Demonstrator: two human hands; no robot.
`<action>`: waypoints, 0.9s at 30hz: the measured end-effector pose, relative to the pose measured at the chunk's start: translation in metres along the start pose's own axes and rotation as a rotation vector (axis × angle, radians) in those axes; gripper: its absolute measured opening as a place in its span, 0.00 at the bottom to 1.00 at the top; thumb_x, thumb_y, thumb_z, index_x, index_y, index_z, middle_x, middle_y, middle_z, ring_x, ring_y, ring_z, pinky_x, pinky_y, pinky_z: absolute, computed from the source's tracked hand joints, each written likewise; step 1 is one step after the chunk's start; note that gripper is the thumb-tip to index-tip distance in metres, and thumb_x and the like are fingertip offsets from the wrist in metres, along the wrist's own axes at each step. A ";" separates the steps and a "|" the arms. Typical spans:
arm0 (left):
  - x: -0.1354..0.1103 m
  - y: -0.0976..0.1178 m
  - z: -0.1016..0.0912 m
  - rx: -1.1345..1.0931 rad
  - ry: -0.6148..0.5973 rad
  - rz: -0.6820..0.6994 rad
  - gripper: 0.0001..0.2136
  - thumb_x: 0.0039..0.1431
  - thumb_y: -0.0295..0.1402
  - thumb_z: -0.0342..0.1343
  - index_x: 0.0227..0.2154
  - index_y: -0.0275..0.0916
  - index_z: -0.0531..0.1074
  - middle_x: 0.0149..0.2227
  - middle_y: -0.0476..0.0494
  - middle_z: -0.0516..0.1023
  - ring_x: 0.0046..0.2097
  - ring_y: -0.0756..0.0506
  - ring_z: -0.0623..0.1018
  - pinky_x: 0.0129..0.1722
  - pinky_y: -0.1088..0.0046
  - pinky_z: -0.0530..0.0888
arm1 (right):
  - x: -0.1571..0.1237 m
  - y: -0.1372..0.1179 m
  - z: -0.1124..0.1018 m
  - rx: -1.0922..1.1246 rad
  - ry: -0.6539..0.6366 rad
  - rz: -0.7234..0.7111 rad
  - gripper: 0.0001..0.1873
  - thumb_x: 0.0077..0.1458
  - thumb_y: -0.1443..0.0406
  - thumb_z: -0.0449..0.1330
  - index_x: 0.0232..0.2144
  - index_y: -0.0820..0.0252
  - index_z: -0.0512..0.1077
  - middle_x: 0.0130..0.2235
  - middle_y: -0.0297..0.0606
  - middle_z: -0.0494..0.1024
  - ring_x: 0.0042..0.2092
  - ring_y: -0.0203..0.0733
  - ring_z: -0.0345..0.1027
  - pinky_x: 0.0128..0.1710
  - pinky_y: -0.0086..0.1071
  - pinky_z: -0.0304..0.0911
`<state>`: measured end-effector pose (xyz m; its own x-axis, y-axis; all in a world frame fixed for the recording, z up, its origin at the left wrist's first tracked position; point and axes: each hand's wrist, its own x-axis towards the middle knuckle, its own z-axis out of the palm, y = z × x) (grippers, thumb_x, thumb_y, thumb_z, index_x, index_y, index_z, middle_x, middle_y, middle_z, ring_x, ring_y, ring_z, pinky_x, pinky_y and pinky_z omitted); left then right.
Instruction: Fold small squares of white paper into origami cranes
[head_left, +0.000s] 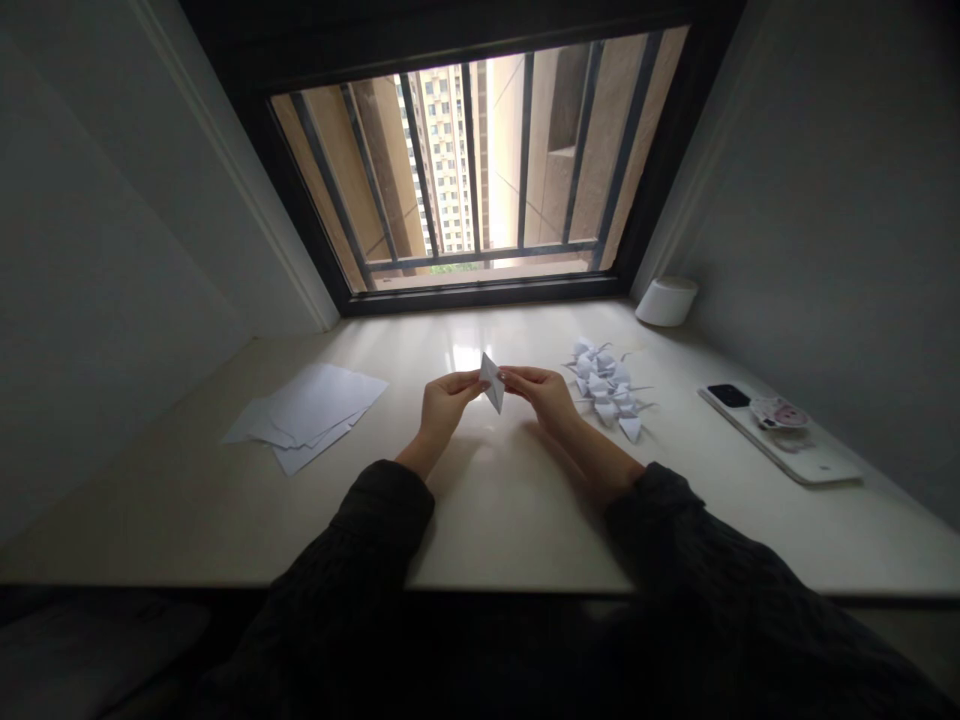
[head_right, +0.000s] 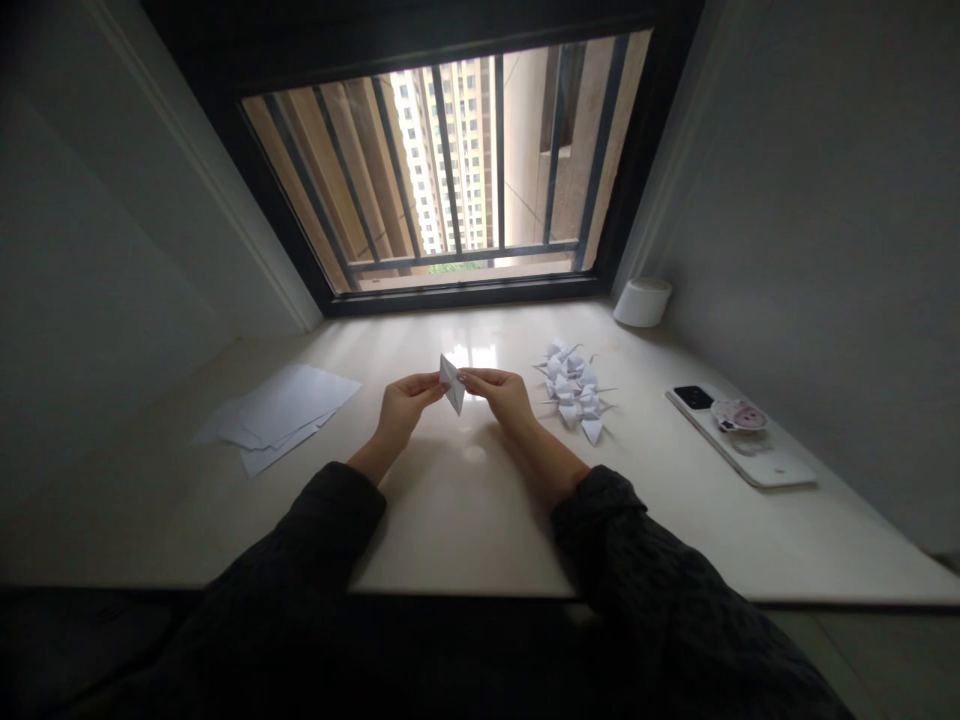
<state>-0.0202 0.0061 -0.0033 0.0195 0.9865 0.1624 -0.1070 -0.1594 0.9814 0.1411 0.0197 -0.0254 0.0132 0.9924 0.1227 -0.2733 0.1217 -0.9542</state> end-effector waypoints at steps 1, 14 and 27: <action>-0.001 0.001 0.001 0.007 -0.006 0.004 0.20 0.39 0.38 0.69 0.38 0.37 0.79 0.35 0.40 0.82 0.39 0.41 0.79 0.47 0.59 0.73 | 0.000 0.000 0.000 -0.008 0.005 -0.003 0.18 0.36 0.57 0.71 0.32 0.58 0.80 0.34 0.40 0.82 0.38 0.45 0.75 0.44 0.42 0.69; -0.001 -0.008 -0.001 -0.020 -0.083 -0.240 0.19 0.36 0.42 0.70 0.30 0.34 0.78 0.31 0.40 0.81 0.36 0.44 0.79 0.47 0.60 0.72 | -0.007 -0.008 0.003 -0.153 0.021 -0.100 0.16 0.37 0.58 0.70 0.31 0.58 0.80 0.33 0.41 0.82 0.37 0.49 0.76 0.41 0.41 0.70; -0.001 -0.007 -0.005 0.203 -0.063 -0.165 0.18 0.42 0.47 0.65 0.30 0.36 0.79 0.31 0.39 0.80 0.35 0.44 0.79 0.35 0.69 0.72 | -0.003 -0.003 0.001 -0.136 -0.039 -0.080 0.16 0.36 0.58 0.70 0.30 0.59 0.80 0.31 0.41 0.82 0.34 0.46 0.75 0.38 0.39 0.69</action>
<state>-0.0241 0.0063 -0.0104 0.0832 0.9965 -0.0019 0.1042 -0.0068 0.9945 0.1409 0.0161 -0.0223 -0.0088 0.9781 0.2080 -0.1400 0.2048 -0.9688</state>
